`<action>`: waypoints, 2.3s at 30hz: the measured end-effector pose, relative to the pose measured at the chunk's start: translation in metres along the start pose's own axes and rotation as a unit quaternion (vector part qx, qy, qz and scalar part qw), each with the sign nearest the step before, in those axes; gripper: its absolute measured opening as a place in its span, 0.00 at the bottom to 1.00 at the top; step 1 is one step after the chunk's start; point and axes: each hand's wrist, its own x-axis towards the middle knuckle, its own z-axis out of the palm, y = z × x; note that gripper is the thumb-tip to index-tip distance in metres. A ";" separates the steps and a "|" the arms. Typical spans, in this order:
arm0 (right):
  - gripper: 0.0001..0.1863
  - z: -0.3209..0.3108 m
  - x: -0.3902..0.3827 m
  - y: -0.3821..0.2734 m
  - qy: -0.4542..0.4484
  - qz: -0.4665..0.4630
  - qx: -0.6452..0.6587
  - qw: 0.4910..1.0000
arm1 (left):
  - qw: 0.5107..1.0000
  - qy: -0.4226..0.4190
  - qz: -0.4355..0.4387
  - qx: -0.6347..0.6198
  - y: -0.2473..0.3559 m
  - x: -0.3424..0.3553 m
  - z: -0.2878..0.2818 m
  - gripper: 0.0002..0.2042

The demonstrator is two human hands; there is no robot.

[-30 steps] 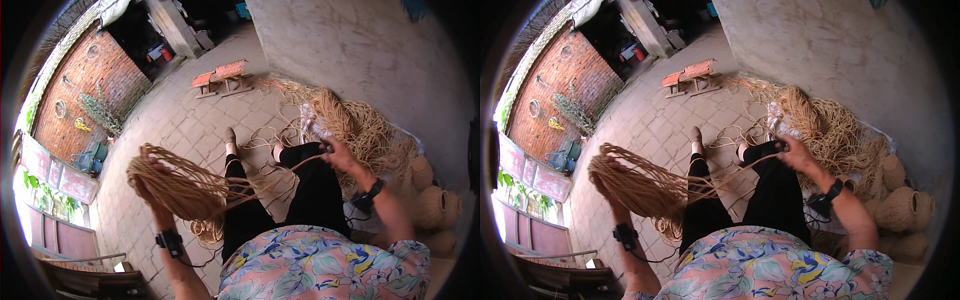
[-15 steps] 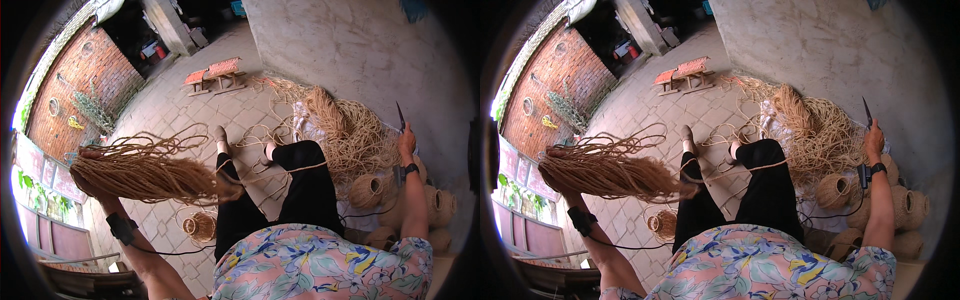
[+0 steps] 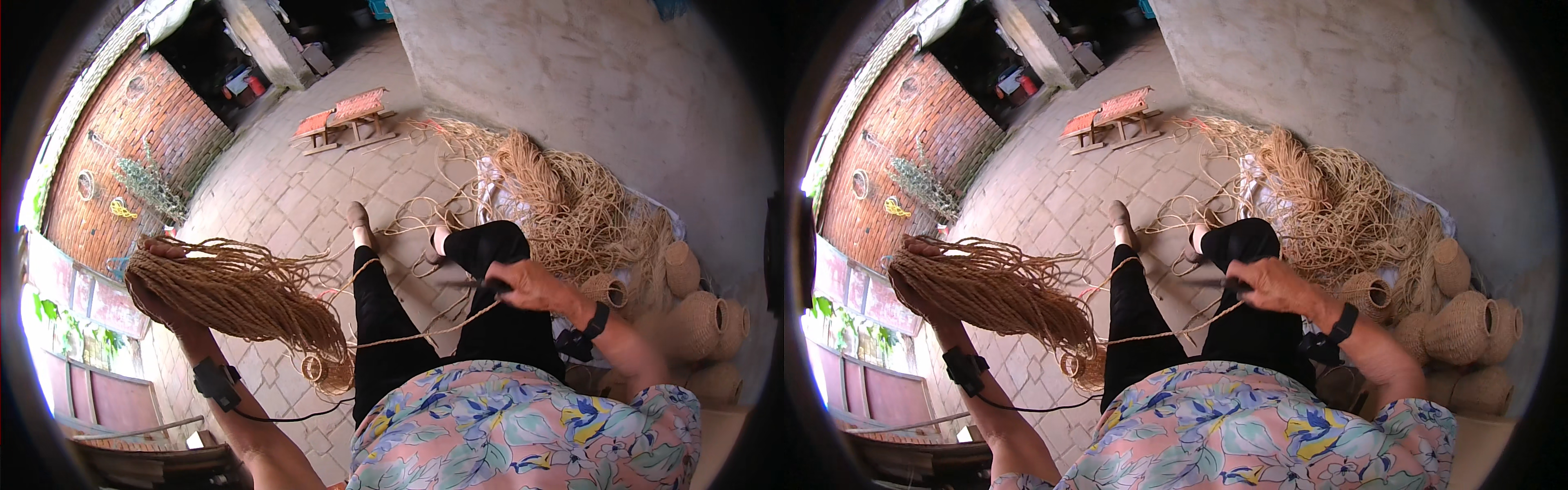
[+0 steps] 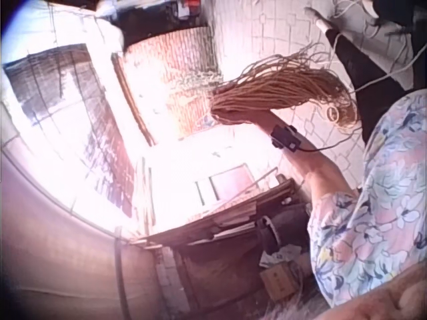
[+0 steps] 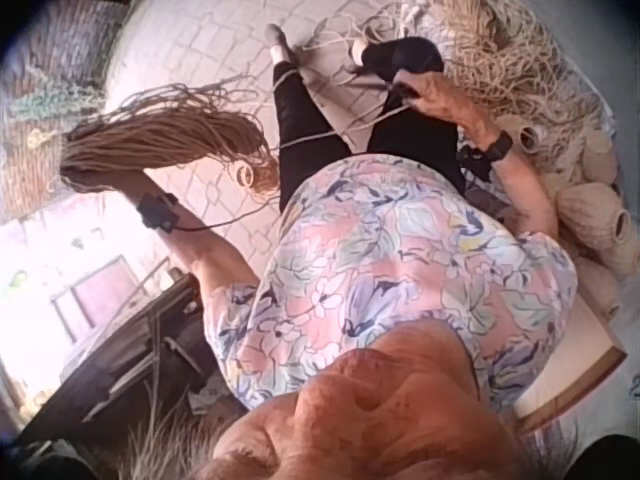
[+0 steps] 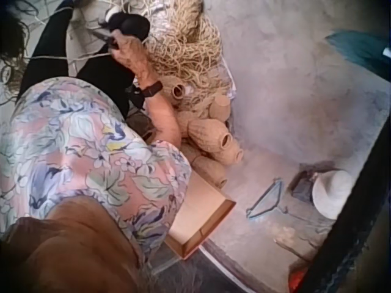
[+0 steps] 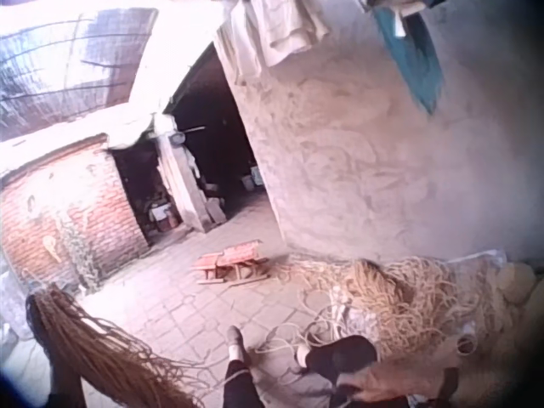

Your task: The recorder uses scissors to cut and trim rope while weaving or repairing a small basket.

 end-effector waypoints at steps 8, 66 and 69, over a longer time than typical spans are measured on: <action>0.16 0.002 -0.015 0.024 0.047 0.039 0.050 0.997 | 0.963 -0.058 -0.124 -0.234 0.001 -0.010 -0.020 0.25; 0.18 -0.181 -0.086 0.114 0.300 0.333 0.088 0.890 | 0.696 -0.284 -0.649 -0.119 -0.058 -0.203 0.150 0.12; 0.20 -0.149 -0.071 0.074 0.205 0.342 0.165 0.902 | 0.727 -0.292 -0.607 -0.136 -0.072 -0.205 0.148 0.27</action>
